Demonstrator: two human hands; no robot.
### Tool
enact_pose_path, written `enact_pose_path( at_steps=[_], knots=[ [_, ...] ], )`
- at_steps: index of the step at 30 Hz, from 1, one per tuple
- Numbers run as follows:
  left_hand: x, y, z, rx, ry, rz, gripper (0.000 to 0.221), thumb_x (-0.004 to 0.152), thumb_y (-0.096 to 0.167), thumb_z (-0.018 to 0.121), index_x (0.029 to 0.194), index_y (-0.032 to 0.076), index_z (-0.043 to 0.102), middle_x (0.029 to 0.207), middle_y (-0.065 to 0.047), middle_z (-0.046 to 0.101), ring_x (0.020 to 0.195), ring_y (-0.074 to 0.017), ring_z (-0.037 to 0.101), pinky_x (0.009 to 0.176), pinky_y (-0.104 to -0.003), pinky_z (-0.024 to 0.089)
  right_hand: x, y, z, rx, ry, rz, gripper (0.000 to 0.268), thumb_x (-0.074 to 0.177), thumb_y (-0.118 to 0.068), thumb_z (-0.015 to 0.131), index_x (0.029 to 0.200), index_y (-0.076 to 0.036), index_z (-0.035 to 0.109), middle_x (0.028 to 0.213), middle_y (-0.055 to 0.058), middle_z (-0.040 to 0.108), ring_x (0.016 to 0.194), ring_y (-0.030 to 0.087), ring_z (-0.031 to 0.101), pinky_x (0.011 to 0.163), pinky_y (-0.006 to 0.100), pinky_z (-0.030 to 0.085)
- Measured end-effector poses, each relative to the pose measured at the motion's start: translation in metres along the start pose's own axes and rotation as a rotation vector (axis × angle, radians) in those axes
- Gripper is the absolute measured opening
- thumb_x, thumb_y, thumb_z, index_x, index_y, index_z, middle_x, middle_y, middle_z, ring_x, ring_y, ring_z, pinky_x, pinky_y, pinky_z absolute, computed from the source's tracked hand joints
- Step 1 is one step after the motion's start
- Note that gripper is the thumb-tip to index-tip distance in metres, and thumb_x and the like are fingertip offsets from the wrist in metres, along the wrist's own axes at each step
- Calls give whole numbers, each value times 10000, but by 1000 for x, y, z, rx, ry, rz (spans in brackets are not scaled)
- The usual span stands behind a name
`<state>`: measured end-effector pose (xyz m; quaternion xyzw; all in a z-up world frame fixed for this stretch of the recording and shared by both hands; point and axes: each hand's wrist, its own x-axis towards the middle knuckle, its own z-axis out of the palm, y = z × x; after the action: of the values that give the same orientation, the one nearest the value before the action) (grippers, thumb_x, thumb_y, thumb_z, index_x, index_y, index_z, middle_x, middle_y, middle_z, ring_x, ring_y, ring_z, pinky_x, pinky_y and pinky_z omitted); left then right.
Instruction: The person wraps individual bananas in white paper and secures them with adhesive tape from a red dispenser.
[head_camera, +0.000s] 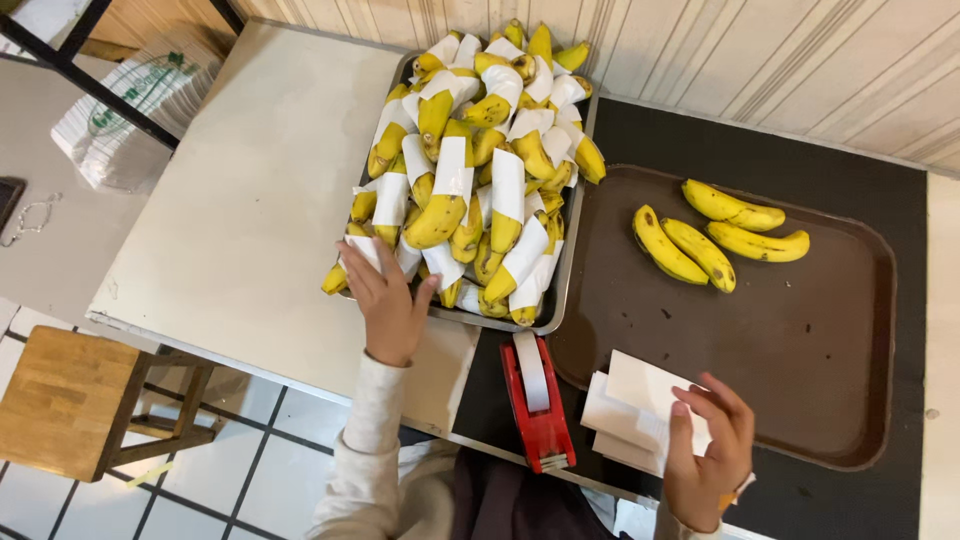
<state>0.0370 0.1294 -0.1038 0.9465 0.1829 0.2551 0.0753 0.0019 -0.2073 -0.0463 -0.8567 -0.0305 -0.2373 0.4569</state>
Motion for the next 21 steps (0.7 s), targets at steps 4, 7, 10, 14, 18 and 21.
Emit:
enact_pose_path(
  at_steps=[4,7,10,14,18,21],
  knots=[
    [-3,0,-18,-359,-223,-123,792,894,468,474,1447,47,94,1419,-279,-228,1327,-468,-200,1078,-571,-30,-5,5,-1,-43,-31,-21,100,877,-7,569,909,-18,663,1047,166,592,983,253,586,852,345,486],
    [-7,-4,-22,-485,-184,-92,737,922,415,479,1463,207,24,1447,-212,-254,1318,-466,-254,1041,-646,-81,-7,12,-11,-177,-82,-30,96,881,-33,576,908,-45,667,1038,132,617,1039,266,564,886,384,468],
    [-12,0,-34,-535,-195,-158,730,894,456,469,1459,158,115,1466,-198,-198,1336,-435,-224,1057,-608,-81,-11,25,-24,-254,-84,-6,91,878,-69,598,943,-84,661,1059,110,615,1014,274,546,908,392,402],
    [-8,26,-61,-585,64,-136,359,900,272,565,1214,125,474,1380,-95,238,1297,-326,181,1045,-490,192,-15,38,-36,-332,-20,28,75,877,-73,646,949,-73,665,1070,112,618,1024,277,543,933,409,400],
    [3,72,-112,-872,62,-1,64,852,45,558,827,66,614,920,-98,630,901,-237,595,833,-336,448,-14,39,-39,-350,-7,35,64,899,-97,639,952,-72,665,1074,135,615,1016,305,545,925,445,394],
    [10,121,-168,-1414,-200,309,161,882,154,537,745,78,575,794,-68,607,745,-224,565,735,-341,463,-11,42,-38,-354,-14,-7,68,887,-111,639,942,-83,666,1070,124,621,978,290,553,907,419,373]
  ],
)
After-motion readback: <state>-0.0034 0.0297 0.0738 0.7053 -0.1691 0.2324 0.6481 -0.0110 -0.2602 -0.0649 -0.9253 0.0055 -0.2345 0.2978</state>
